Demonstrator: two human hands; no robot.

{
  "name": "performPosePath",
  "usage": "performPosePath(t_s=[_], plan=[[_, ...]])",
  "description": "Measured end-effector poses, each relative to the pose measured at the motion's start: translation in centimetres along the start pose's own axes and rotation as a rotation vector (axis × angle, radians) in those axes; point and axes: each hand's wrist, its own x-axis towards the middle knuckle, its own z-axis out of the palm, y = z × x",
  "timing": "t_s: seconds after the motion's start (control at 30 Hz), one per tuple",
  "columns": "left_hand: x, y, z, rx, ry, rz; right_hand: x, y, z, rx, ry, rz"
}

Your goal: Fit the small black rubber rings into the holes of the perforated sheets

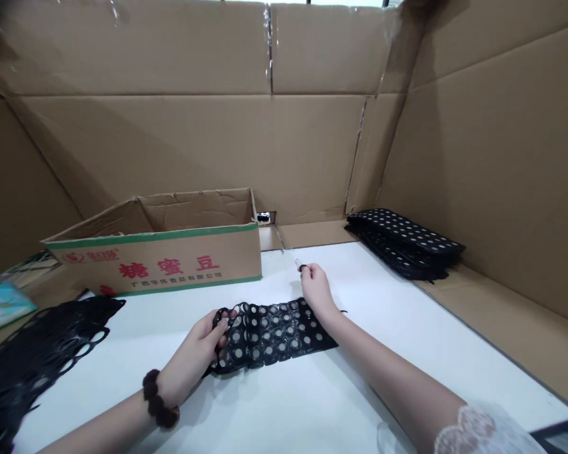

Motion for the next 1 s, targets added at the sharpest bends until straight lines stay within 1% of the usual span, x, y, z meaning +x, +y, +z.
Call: performPosePath(t_s=[0.03, 0.1, 0.2, 0.3, 0.37, 0.43, 0.53, 0.7, 0.9, 1.0], plan=[[-0.1, 0.3, -0.1, -0.028, -0.034, -0.023, 0.3, 0.1, -0.4, -0.008, 0.004, 0.006], [-0.1, 0.9, -0.2, -0.050, -0.112, -0.034, 0.0, -0.4, -0.5, -0.011, -0.036, -0.019], [-0.1, 1.6, -0.5, -0.062, -0.211, -0.012, -2.5, -2.5, 0.5, 0.011, -0.186, -0.135], [0.0, 1.8, -0.9, -0.132, -0.249, 0.002, -5.3, -4.1, 1.6, 0.013, -0.361, -0.171], [0.0, 1.7, -1.0, -0.162, -0.268, -0.008, -6.6, -4.4, 2.0, -0.018, -0.465, -0.159], [0.1, 1.3, -0.8, -0.181, -0.271, -0.023, -7.1, -4.2, 2.1, -0.041, -0.530, -0.158], [0.2, 0.8, -0.4, -0.231, -0.232, 0.012, -7.3, -4.1, 2.1, -0.043, -0.556, -0.157], [0.2, 0.2, 0.2, -0.235, -0.151, 0.059, -7.9, -4.9, 2.1, -0.053, -0.542, -0.126], [0.2, 0.1, 0.6, -0.250, -0.143, 0.102, -8.7, -5.3, 2.0, -0.159, -0.563, -0.198], [-0.1, 0.0, 0.7, -0.188, -0.091, 0.161, -8.8, -5.4, 1.8, -0.147, -0.601, -0.201]])
